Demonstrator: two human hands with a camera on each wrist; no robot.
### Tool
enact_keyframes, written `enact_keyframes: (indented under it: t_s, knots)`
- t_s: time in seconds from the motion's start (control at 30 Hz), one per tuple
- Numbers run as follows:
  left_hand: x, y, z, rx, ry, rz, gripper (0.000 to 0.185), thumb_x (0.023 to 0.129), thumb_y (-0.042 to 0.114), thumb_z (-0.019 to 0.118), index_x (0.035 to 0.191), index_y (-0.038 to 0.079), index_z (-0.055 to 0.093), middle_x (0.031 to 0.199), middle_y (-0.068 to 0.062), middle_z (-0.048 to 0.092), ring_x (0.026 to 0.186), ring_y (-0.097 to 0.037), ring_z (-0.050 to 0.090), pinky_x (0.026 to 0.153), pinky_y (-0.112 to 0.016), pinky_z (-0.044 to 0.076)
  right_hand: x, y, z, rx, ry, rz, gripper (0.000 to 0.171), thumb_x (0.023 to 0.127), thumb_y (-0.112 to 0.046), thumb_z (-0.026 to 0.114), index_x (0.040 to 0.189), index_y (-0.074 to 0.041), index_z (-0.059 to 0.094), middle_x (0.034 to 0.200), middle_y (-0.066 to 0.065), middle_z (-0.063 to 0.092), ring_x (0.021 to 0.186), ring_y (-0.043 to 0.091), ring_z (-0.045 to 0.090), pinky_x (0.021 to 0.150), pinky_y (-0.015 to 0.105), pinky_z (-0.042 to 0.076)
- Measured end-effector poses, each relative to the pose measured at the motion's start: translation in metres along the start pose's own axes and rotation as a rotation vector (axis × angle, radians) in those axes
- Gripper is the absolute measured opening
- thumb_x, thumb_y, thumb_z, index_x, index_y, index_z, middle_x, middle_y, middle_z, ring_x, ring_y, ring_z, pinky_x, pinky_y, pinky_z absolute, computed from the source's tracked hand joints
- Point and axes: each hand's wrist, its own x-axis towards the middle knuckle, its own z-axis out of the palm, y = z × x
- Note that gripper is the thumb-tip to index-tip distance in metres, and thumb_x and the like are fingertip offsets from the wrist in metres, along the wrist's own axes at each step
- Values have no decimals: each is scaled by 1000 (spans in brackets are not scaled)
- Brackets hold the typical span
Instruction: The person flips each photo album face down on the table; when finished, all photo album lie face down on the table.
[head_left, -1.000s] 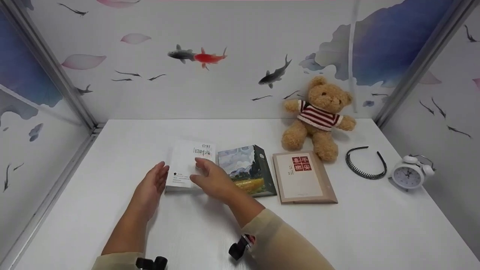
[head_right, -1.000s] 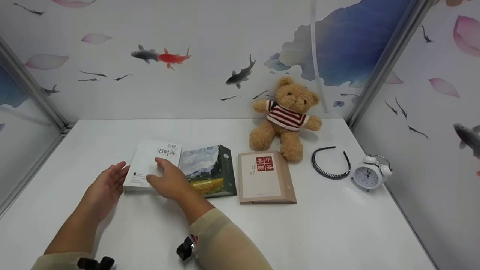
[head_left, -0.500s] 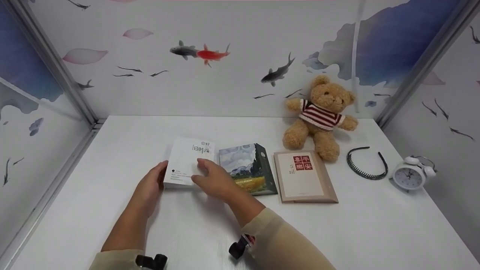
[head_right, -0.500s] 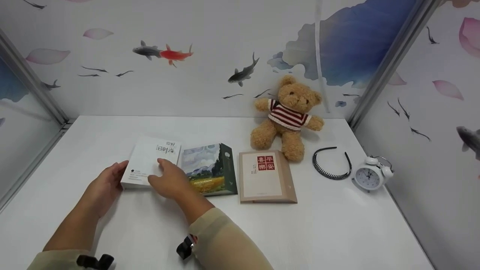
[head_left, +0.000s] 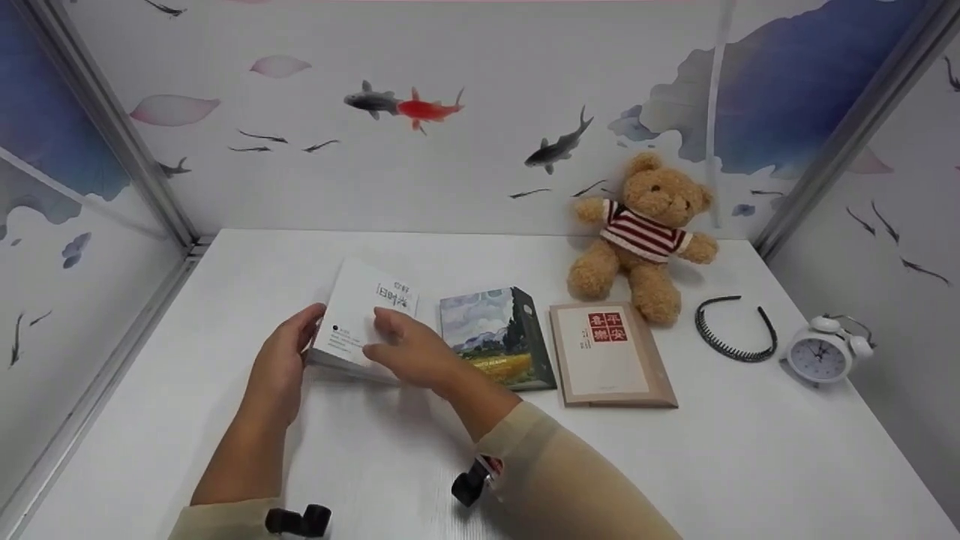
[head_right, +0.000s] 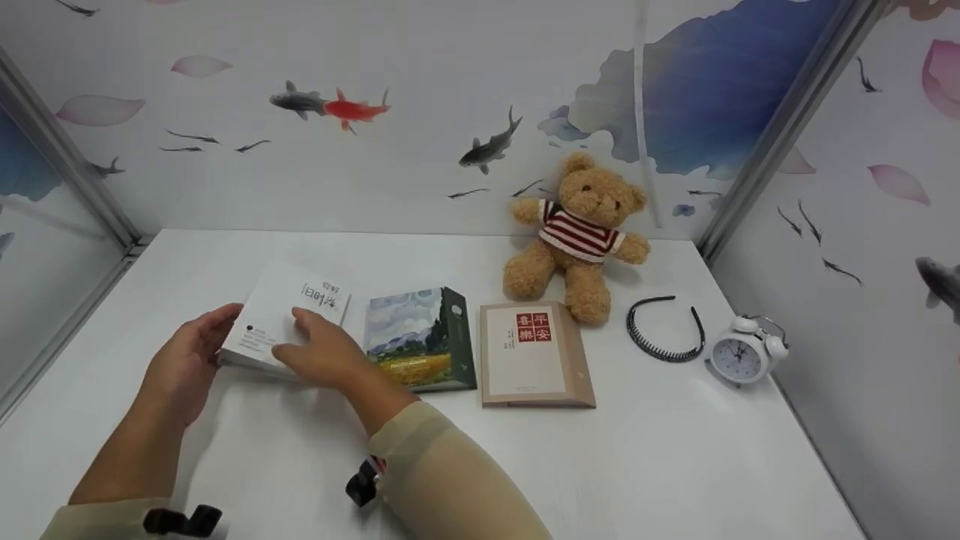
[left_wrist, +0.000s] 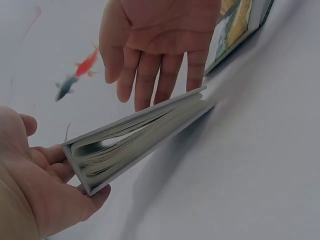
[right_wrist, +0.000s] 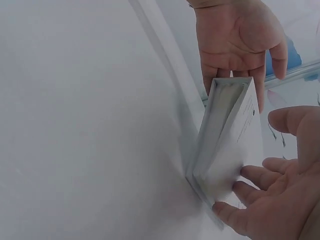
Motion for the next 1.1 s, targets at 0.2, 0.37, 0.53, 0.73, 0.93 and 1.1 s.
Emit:
enact_keyframes:
  t_s: [0.2,0.37,0.53,0.73,0.93,1.1]
  knots:
    - [-9,10,2,-84,62,38,65,116,48,22,170,13,30,177,-1,32,167,-18,27,138,-42,18,-1,-14,-1,42,-21,7,68,102,-42,68,164,-29,45,169,-12,47,161,14,38,133,42,33]
    - [-17,21,4,-270,78,101,62,117,44,26,168,10,33,174,-4,39,162,-16,36,136,-35,23,-3,-26,-1,173,-20,-36,67,104,-45,69,164,-31,44,171,-10,43,158,22,45,123,46,49]
    - [-24,26,6,-316,57,151,60,117,42,28,167,8,35,172,-7,42,160,-17,40,135,-34,27,-7,-35,0,227,11,-58,62,104,-33,70,161,-36,47,171,-9,42,153,26,52,113,45,57]
    - [-29,30,10,-324,75,183,57,117,40,33,165,10,40,169,-6,46,157,-16,45,133,-32,31,-9,-36,1,312,36,-53,64,103,-16,71,161,-33,48,172,-7,41,145,23,60,105,40,62]
    - [-29,29,16,-295,31,205,56,117,38,35,165,10,39,170,-5,46,156,-14,46,133,-32,33,-10,-33,-4,305,87,-37,64,101,-14,71,157,-38,51,169,-7,45,142,21,63,109,41,60]
    - [-26,25,19,-271,-79,196,57,118,39,31,168,11,33,171,-2,44,157,-13,45,133,-36,33,-12,-32,-15,265,133,-46,68,100,-8,68,159,-37,50,168,-7,47,150,22,55,113,42,58]
